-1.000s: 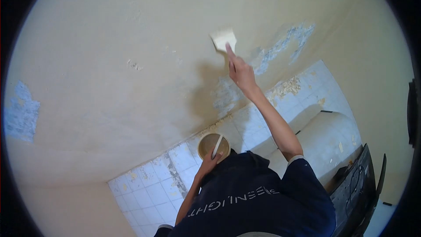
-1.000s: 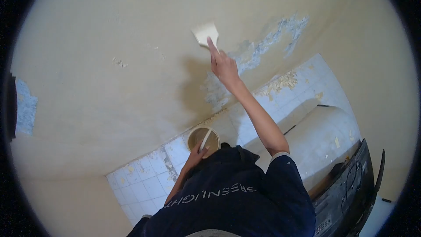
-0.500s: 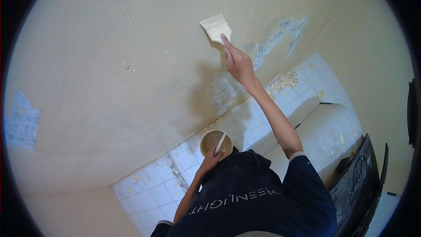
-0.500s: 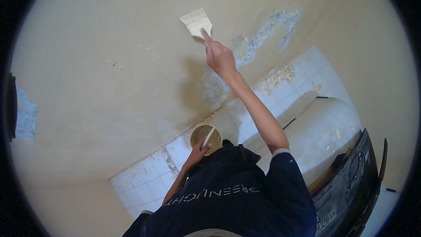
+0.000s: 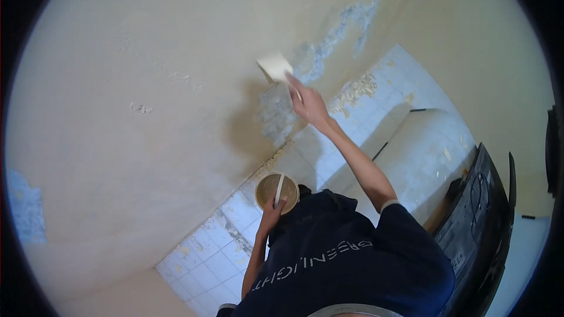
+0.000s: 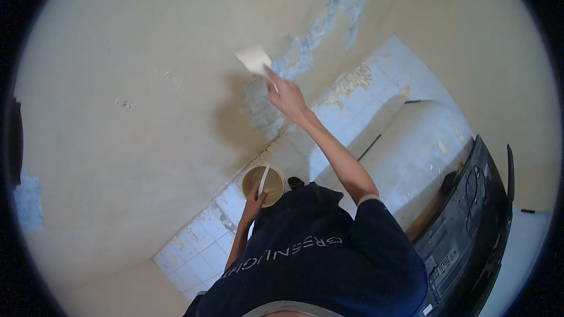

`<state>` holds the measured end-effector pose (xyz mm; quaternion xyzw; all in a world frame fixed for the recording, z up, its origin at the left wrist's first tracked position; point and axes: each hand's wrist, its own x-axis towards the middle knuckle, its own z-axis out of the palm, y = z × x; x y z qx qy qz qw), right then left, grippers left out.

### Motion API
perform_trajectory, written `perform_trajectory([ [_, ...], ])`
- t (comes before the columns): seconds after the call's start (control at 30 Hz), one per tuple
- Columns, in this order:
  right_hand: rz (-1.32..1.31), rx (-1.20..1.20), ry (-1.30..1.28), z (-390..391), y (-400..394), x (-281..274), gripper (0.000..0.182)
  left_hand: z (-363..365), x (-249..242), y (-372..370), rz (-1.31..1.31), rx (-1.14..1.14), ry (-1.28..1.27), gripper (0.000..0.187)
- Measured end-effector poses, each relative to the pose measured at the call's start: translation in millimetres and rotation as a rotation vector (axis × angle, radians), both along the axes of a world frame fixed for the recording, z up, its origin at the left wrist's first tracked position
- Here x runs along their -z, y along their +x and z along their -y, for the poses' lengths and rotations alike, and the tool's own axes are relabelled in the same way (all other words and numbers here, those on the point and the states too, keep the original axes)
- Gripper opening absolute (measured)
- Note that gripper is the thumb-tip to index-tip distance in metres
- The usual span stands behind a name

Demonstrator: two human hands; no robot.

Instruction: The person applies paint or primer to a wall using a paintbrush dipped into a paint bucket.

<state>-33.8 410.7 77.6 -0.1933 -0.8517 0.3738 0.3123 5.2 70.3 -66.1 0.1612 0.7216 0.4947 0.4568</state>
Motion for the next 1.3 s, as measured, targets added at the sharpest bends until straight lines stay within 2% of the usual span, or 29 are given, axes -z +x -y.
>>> perform_trajectory([
  [0.1,-0.109,0.008,-0.052,5.1,-21.8,-69.6,0.048,-7.1,6.7,-10.1,-0.082,0.077,-0.054,0.066],
  [0.17,-0.266,0.023,0.110,8.1,-39.7,-82.4,0.052,-11.2,-1.3,-17.5,-0.075,0.104,-0.055,0.066],
  [0.2,-0.261,0.019,0.108,5.8,-50.7,-74.2,0.052,-14.7,-5.7,-20.2,-0.067,0.132,-0.050,0.067],
  [0.27,-0.280,0.031,0.279,9.0,-76.3,-34.4,0.051,-23.0,-30.7,-25.6,-0.070,0.140,-0.067,0.067],
  [0.3,-0.281,0.012,0.271,14.9,-78.2,-15.9,0.051,-20.8,-39.0,-25.8,-0.085,0.153,-0.086,0.067],
  [0.4,0.040,-0.015,0.179,17.7,-56.2,31.3,0.051,-14.4,-24.0,-18.5,-0.238,0.118,-0.045,0.066],
  [0.43,0.106,-0.033,0.175,17.8,-43.4,46.7,0.050,-14.6,-25.0,-14.8,-0.239,0.105,-0.046,0.066],
  [0.5,0.437,-0.094,0.146,12.5,-20.6,83.6,0.050,-11.6,-28.4,-11.6,-0.107,0.078,-0.088,0.060],
  [0.57,0.439,-0.093,-0.021,11.7,13.6,144.3,0.048,-10.5,-38.5,-13.9,-0.141,0.058,-0.090,0.059],
  [0.6,0.339,-0.027,-0.121,22.3,37.5,166.2,0.048,-7.9,-42.2,-14.7,-0.188,0.043,-0.085,0.058],
  [0.63,0.231,0.036,-0.210,33.0,61.7,184.2,0.048,-5.9,-42.3,-18.1,-0.129,-0.004,-0.102,0.060],
  [0.67,0.296,0.135,-0.294,44.9,84.9,203.8,0.049,-0.6,-37.0,-25.9,-0.134,-0.018,-0.099,0.060],
  [0.7,0.218,0.194,-0.250,55.1,113.2,224.9,0.050,6.9,-29.9,-29.3,-0.155,-0.104,-0.011,0.056],
  [0.73,0.259,0.268,-0.348,67.7,138.3,242.1,0.048,16.4,-25.7,-34.2,-0.169,-0.189,0.074,0.052],
  [0.77,0.292,0.335,-0.470,80.0,165.1,263.5,0.045,17.3,-52.9,-37.0,-0.185,-0.234,0.029,0.046],
  [0.87,0.338,0.487,-0.777,100.6,228.3,290.5,0.040,28.0,-73.8,-53.1,-0.214,-0.370,0.079,0.037],
  [0.9,0.352,0.468,-0.775,99.9,234.5,287.6,0.040,27.4,-85.3,-55.2,-0.211,-0.392,0.072,0.037],
  [0.97,0.237,0.554,-1.033,102.5,250.1,272.2,0.037,27.1,-102.3,-56.3,-0.237,-0.373,0.090,0.033],
  [1.0,0.256,0.541,-1.038,101.4,252.7,265.8,0.037,26.5,-104.8,-54.7,-0.233,-0.390,0.076,0.033],
  [1.07,0.230,0.577,-0.943,87.4,239.1,252.0,0.036,23.9,-108.1,-50.6,-0.451,-0.285,0.116,0.032],
  [1.1,0.185,0.551,-0.899,81.2,230.7,238.4,0.036,17.6,-130.3,-43.4,-0.362,-0.293,0.012,0.031],
  [1.2,0.152,0.483,-0.618,55.8,203.1,208.6,0.038,7.3,-161.5,-32.6,-0.386,-0.237,0.038,0.030],
  [1.3,0.138,0.402,-0.617,49.3,170.1,134.7,0.039,3.9,-183.3,-24.5,-0.379,-0.251,0.063,0.026],
])
